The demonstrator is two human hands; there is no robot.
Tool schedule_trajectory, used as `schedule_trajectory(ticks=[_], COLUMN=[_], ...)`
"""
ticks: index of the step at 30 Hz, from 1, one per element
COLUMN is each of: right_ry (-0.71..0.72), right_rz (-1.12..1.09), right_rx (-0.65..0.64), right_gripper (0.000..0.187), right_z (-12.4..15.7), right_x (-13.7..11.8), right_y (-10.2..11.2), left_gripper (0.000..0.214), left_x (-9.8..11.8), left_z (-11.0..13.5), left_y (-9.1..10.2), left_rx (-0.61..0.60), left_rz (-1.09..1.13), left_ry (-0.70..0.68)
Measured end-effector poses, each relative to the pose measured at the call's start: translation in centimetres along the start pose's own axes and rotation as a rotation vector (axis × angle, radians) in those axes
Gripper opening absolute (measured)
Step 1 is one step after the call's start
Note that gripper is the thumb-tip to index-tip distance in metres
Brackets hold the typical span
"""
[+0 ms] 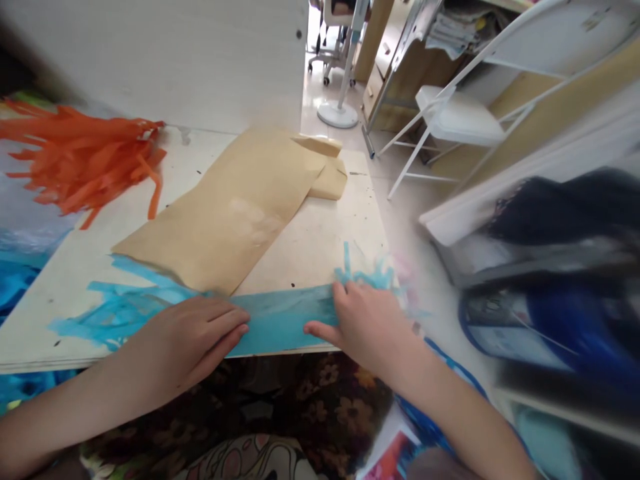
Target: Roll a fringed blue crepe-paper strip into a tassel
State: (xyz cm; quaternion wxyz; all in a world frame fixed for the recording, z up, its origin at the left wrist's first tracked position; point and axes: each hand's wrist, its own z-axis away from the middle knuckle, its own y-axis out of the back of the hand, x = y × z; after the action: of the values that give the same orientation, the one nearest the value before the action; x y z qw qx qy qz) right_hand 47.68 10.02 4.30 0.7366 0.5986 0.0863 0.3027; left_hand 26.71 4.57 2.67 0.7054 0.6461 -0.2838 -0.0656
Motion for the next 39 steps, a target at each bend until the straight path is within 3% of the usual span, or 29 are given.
schedule_trajectory(ticks=[8, 12, 17, 22, 25, 28, 30, 31, 34, 36, 39], right_ry=[-0.074, -0.184, -0.258, -0.224, -0.218, -0.289, -0.195, -0.06, 0.414, 0.511, 0.464], right_rz=[-0.042, -0.05, 0.017, -0.014, -0.04, 0.033, 0.011, -0.048, -0.278, -0.379, -0.534], right_rx=[-0.001, -0.055, -0.003, 0.001, 0.045, 0.229, 0.372, 0.401, 0.223, 0.064, -0.075], right_gripper=[0.056, 0.047, 0.033, 0.026, 0.023, 0.03, 0.031, 0.03, 0.026, 0.024, 0.025], right_z=[1.1, 1.3, 1.3, 1.9, 2.8, 3.3, 2.9, 2.4, 0.0, -1.7, -3.4], right_x=[1.4, 2.4, 3.4, 4.4, 4.7, 3.6, 2.0, 1.1, -1.4, -2.3, -2.2], right_y=[0.0, -0.4, -1.4, -2.0, -1.4, 0.2, 1.3, 1.8, 2.2, 1.9, 1.2], left_gripper=[0.031, 0.031, 0.029, 0.029, 0.026, 0.021, 0.02, 0.019, 0.019, 0.019, 0.019], left_x=[0.1, 0.2, 0.3, 0.4, 0.7, 1.0, 1.1, 1.2, 1.2, 1.2, 1.0], left_z=[0.1, 0.0, -0.1, -0.7, -1.1, -1.5, -1.7, -1.8, -1.7, -1.7, -1.6], left_y=[0.0, 0.0, -0.1, -0.3, -0.6, -0.9, -1.0, -1.1, -1.3, -1.3, -1.4], left_rx=[0.035, 0.056, 0.093, 0.13, 0.161, 0.171, 0.18, 0.19, 0.211, 0.217, 0.235], left_rz=[-0.09, -0.095, -0.116, -0.172, -0.258, -0.339, -0.37, -0.38, -0.397, -0.408, -0.41], left_ry=[-0.036, -0.04, -0.044, -0.007, -0.003, 0.001, 0.005, 0.004, -0.01, -0.012, -0.004])
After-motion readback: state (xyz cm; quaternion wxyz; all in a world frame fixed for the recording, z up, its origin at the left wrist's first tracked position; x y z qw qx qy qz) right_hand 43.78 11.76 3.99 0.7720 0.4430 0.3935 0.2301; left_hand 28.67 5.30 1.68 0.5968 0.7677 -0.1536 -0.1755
